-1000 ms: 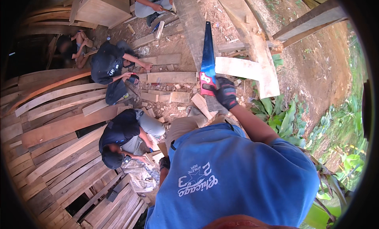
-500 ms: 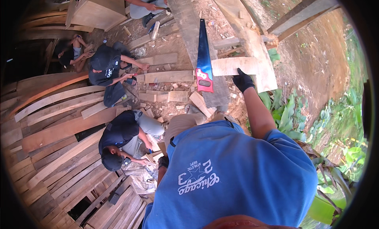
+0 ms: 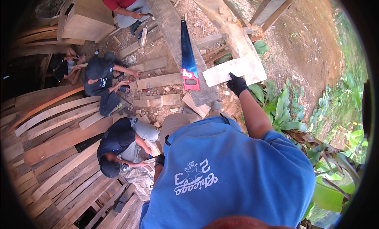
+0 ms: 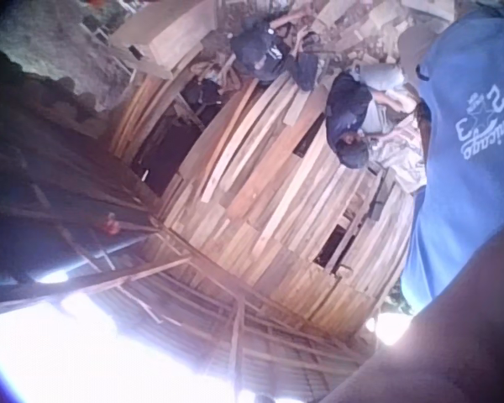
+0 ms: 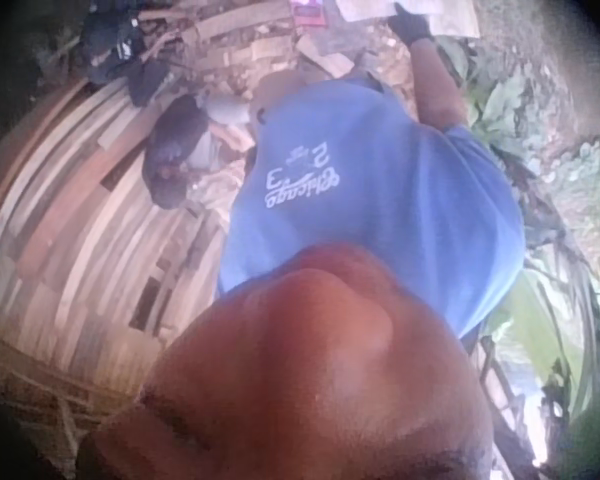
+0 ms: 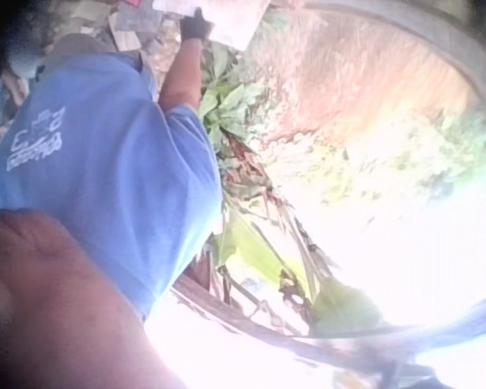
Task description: The person saws a piece of wood held in place by hand on a wooden beam.
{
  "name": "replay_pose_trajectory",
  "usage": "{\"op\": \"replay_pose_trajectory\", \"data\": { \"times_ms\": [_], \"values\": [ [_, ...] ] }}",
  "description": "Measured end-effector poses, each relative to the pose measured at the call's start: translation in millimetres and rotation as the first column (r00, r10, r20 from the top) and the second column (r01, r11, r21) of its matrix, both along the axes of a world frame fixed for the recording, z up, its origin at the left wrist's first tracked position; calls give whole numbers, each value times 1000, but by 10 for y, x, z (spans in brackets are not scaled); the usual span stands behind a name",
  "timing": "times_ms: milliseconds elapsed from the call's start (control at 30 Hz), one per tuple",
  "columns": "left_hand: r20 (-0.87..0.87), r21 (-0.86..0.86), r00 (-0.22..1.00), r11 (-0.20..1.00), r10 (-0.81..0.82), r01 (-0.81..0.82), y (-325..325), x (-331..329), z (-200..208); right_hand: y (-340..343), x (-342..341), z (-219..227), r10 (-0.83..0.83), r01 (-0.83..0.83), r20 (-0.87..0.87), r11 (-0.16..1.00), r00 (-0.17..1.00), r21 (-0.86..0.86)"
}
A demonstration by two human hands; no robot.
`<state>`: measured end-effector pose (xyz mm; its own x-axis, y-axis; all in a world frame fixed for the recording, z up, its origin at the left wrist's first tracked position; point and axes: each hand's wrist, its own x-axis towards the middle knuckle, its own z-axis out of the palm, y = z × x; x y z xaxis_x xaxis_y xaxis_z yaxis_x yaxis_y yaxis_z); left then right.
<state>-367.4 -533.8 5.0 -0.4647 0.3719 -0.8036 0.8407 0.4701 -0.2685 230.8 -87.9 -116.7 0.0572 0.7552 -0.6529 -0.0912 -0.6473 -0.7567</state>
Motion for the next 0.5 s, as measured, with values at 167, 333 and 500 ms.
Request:
{"op": "replay_pose_trajectory", "data": {
  "times_ms": [167,333,500],
  "values": [
    [-39,4,996,997,83,-83,-167,-173,167,-17,-343,544,-265,199,-285,950,921,-239],
    [46,51,998,998,43,-46,302,69,-93,-24,224,-308,78,-131,240,968,968,213],
    [-15,9,996,996,85,-85,108,-94,274,-68,-382,263,-328,219,-409,931,852,-291]
  ]
}}
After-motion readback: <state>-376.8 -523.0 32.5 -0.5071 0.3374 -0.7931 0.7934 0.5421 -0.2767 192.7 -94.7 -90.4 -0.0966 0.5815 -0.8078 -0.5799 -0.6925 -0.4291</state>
